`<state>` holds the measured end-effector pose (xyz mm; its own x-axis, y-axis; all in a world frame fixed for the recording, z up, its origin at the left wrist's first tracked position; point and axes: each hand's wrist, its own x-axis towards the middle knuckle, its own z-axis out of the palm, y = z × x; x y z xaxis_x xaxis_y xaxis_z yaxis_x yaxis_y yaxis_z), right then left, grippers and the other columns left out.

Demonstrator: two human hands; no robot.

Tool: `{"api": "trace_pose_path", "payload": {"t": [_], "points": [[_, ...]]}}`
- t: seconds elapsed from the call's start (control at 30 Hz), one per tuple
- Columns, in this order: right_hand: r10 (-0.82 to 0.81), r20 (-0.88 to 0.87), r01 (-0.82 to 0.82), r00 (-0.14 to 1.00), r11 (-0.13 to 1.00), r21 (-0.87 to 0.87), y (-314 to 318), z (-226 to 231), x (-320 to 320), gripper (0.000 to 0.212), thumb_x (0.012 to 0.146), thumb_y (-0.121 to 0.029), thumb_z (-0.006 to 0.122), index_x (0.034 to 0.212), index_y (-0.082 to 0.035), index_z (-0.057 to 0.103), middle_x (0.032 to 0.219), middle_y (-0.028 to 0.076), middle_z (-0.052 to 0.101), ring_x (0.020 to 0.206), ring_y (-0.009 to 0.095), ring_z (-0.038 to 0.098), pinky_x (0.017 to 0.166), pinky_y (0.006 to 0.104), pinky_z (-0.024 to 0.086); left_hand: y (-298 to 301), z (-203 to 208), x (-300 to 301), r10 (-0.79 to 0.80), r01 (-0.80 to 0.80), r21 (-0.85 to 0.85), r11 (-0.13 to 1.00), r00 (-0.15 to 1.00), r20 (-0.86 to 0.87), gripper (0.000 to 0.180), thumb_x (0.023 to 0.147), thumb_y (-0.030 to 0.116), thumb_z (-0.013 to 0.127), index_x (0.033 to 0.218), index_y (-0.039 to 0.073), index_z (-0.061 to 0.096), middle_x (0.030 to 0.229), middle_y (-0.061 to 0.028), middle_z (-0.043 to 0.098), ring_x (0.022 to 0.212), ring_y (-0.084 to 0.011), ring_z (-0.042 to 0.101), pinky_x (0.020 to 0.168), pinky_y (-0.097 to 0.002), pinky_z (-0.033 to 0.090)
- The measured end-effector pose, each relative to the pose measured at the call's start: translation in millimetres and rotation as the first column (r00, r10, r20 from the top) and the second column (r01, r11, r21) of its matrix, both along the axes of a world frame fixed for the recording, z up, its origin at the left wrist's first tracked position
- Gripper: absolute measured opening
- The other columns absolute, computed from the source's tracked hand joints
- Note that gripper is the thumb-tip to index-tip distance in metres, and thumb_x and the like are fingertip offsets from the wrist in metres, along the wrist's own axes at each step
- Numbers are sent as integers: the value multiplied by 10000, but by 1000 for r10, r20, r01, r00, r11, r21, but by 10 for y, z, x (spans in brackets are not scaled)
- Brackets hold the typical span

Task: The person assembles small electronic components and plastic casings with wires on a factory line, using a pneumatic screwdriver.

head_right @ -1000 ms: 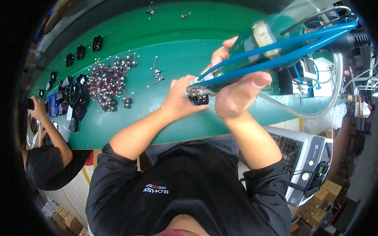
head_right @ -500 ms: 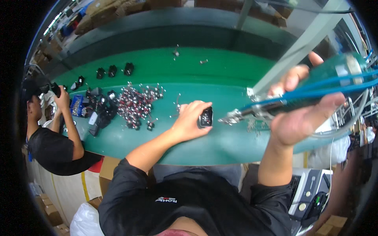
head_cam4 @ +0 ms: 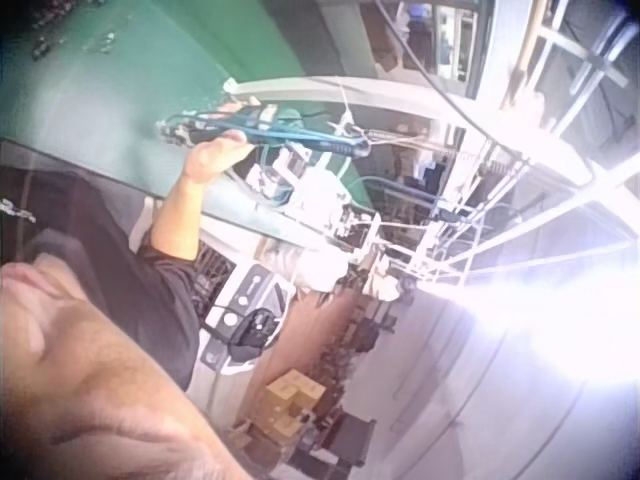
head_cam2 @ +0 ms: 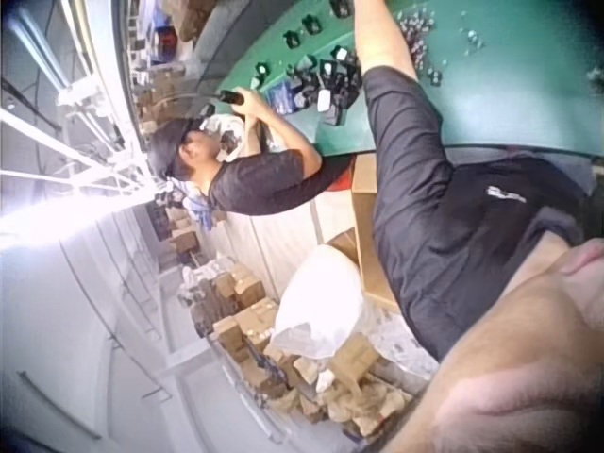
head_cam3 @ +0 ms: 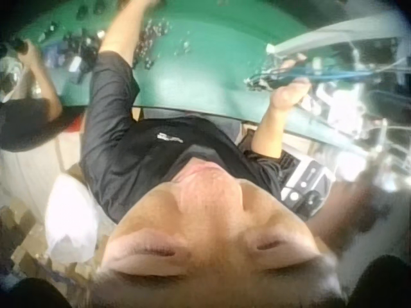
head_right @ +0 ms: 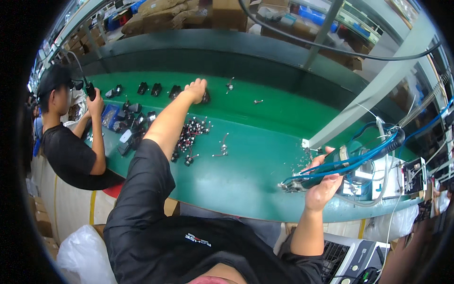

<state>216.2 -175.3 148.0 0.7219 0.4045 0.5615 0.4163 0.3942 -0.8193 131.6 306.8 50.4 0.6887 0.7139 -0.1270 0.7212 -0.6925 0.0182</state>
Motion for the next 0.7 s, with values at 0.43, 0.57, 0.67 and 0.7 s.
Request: {"api": "trace_pose_path", "payload": {"t": [0.43, 0.57, 0.67, 0.7], "points": [[-365, 799, 373, 478, 908, 192, 341, 402, -257, 448, 1032, -236, 534, 1395, 17, 468, 1290, 248, 569, 1179, 353, 599, 1048, 479, 474, -820, 648, -1964, -323, 47, 393, 918, 663, 675, 494, 794, -100, 600, 1259, 62, 635, 1229, -153, 621, 1157, -374, 597, 982, -442, 478], [281, 708, 310, 648, 752, -582, 2041, -182, -78, 279, 896, -152, 702, 1154, -51, 672, 1223, 166, 678, 1156, 355, 640, 958, 451, 521, -1378, 180, -2994, -25, -159, 129, 979, 536, 844, 296, 830, -88, 627, 1103, 13, 676, 1121, -151, 630, 1067, -313, 626, 922, -380, 505], [449, 687, 644, 571, 273, -714, 2741, -931, 705, 440, 960, -158, 547, 1396, -102, 552, 1598, 159, 395, 1437, 398, 403, 1114, 568, 417, -1565, 9, -3203, 95, -208, 17, 978, 518, 850, 294, 833, -57, 658, 1107, 46, 683, 1134, -129, 628, 1089, -323, 619, 950, -406, 489], [455, 664, 677, 593, 165, -718, 2877, -1072, 904, 494, 983, -166, 522, 1475, -145, 484, 1658, 138, 292, 1492, 386, 326, 1173, 554, 357, -1588, -13, -3290, 103, -235, 21, 972, 505, 857, 294, 833, -57, 658, 1107, 46, 683, 1134, -129, 628, 1089, -323, 619, 950, -406, 489]]}}
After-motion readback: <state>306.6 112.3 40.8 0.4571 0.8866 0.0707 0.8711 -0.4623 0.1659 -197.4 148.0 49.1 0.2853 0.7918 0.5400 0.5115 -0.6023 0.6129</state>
